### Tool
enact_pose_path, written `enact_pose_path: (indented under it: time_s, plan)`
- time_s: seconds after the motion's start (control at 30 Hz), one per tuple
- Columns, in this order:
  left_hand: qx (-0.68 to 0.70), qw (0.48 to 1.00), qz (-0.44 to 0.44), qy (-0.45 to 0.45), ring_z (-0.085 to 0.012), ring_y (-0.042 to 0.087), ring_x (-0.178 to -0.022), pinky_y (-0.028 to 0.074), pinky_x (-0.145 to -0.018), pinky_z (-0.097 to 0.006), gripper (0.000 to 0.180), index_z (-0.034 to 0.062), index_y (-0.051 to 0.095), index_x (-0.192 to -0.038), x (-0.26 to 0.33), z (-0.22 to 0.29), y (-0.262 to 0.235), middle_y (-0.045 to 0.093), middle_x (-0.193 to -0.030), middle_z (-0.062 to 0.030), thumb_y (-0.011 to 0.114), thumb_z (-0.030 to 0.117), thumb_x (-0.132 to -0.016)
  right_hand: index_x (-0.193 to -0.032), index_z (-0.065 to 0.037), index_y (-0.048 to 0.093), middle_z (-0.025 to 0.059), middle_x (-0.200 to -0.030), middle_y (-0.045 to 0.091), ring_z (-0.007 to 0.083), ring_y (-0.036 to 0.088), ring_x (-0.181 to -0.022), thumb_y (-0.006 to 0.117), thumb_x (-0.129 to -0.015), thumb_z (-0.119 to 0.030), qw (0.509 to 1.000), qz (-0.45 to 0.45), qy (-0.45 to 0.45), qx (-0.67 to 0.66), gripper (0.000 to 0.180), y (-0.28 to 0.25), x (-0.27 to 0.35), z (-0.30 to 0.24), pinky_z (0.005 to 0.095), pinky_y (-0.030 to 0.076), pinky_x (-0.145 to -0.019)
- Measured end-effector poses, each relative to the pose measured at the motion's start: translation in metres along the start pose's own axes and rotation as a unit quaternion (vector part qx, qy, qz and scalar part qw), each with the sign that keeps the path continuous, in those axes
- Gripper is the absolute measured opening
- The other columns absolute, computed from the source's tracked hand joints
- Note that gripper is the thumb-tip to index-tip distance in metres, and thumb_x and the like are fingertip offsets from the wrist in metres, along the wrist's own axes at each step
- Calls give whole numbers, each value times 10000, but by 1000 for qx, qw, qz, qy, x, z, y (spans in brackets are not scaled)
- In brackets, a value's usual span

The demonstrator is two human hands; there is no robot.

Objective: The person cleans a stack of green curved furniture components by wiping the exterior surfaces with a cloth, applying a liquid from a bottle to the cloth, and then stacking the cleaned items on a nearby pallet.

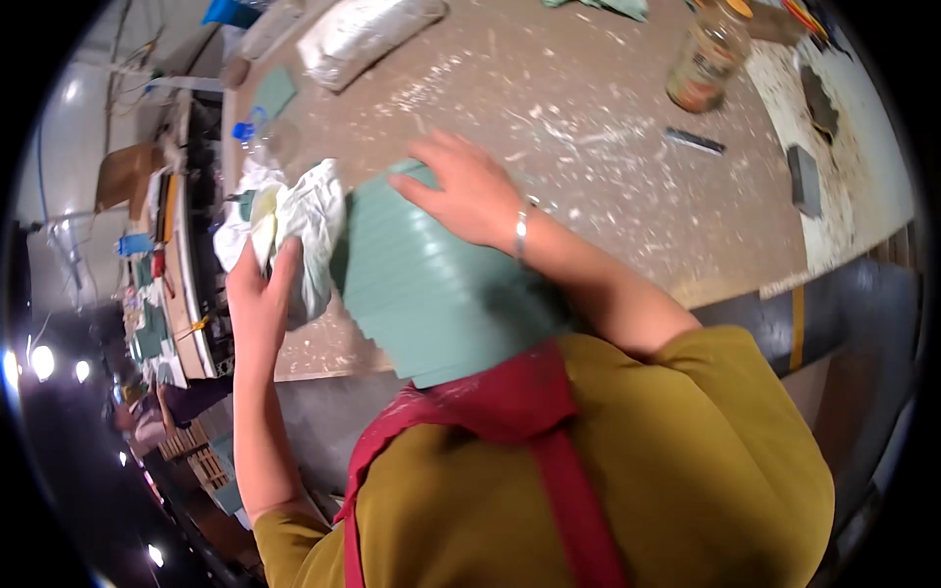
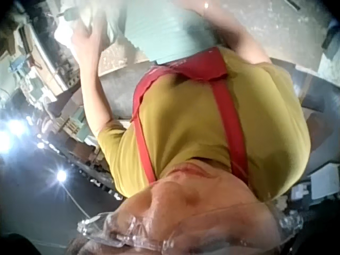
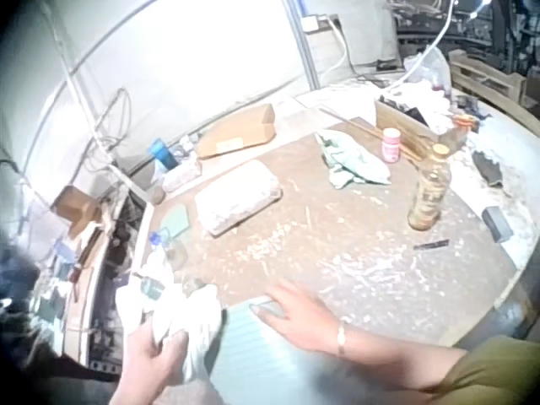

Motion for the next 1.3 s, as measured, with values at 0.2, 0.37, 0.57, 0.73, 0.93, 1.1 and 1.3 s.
enact_pose_path:
  time_s: [0.2,0.37,0.57,0.73,0.93,1.1,1.3]
  plan:
    - [-182,903,-277,274,-270,641,-779,514,-605,-379,345,104,561,-964,95,74,101,577,-867,-76,731,92,-663,-1011,-11,595,168,-971,574,362,557,-906,636,-891,-344,999,1,-42,12,356,2,0,-15,423,448,-787]
    - [-241,888,-299,252,-259,632,-759,518,-594,-367,306,112,562,-923,82,36,62,567,-861,-58,706,69,-657,-1020,-52,598,167,-1013,570,374,553,-969,595,-895,-397,998,27,-34,39,368,-4,1,-7,459,450,-836]
    - [-120,889,-368,243,-316,601,-774,502,-624,-394,266,74,546,-895,103,49,85,541,-830,-102,653,-10,-666,-1041,-48,595,153,-1028,573,368,550,-989,600,-893,-393,999,5,-34,9,376,7,1,-11,457,447,-850]
    - [-338,907,-234,95,-345,647,-793,518,-676,-392,172,35,631,-946,46,-24,-13,629,-833,-159,665,31,-777,-1029,-34,588,150,-997,582,366,555,-975,609,-896,-360,1000,7,-16,1,353,1,2,-11,448,443,-853]
    - [41,997,58,40,-121,616,-860,490,-763,-262,335,-45,593,-1169,4,7,-31,683,-981,-90,649,173,-920,-980,-13,574,156,-977,569,346,546,-941,606,-908,-318,1000,16,-21,-11,315,-2,1,-12,416,435,-841]
    - [-255,924,-60,278,-350,549,-954,452,-830,-440,326,83,631,-1051,26,19,54,576,-1037,-154,688,88,-730,-1047,-43,581,145,-1036,580,357,523,-1028,595,-900,-383,999,-17,-34,-12,371,8,0,-13,428,398,-909]
    - [-254,940,-34,227,-321,609,-872,517,-715,-421,293,85,588,-1009,-8,-9,34,590,-930,-103,665,61,-726,-998,-41,565,131,-974,547,339,515,-996,605,-895,-369,1000,-13,4,-1,346,4,0,-12,427,386,-891]
Point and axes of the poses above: each hand's wrist, its own x-axis away from the middle knuckle, its own y-axis out of the palm, z = x × y, the point moved 8 cm from there along -x, towards the middle knuckle
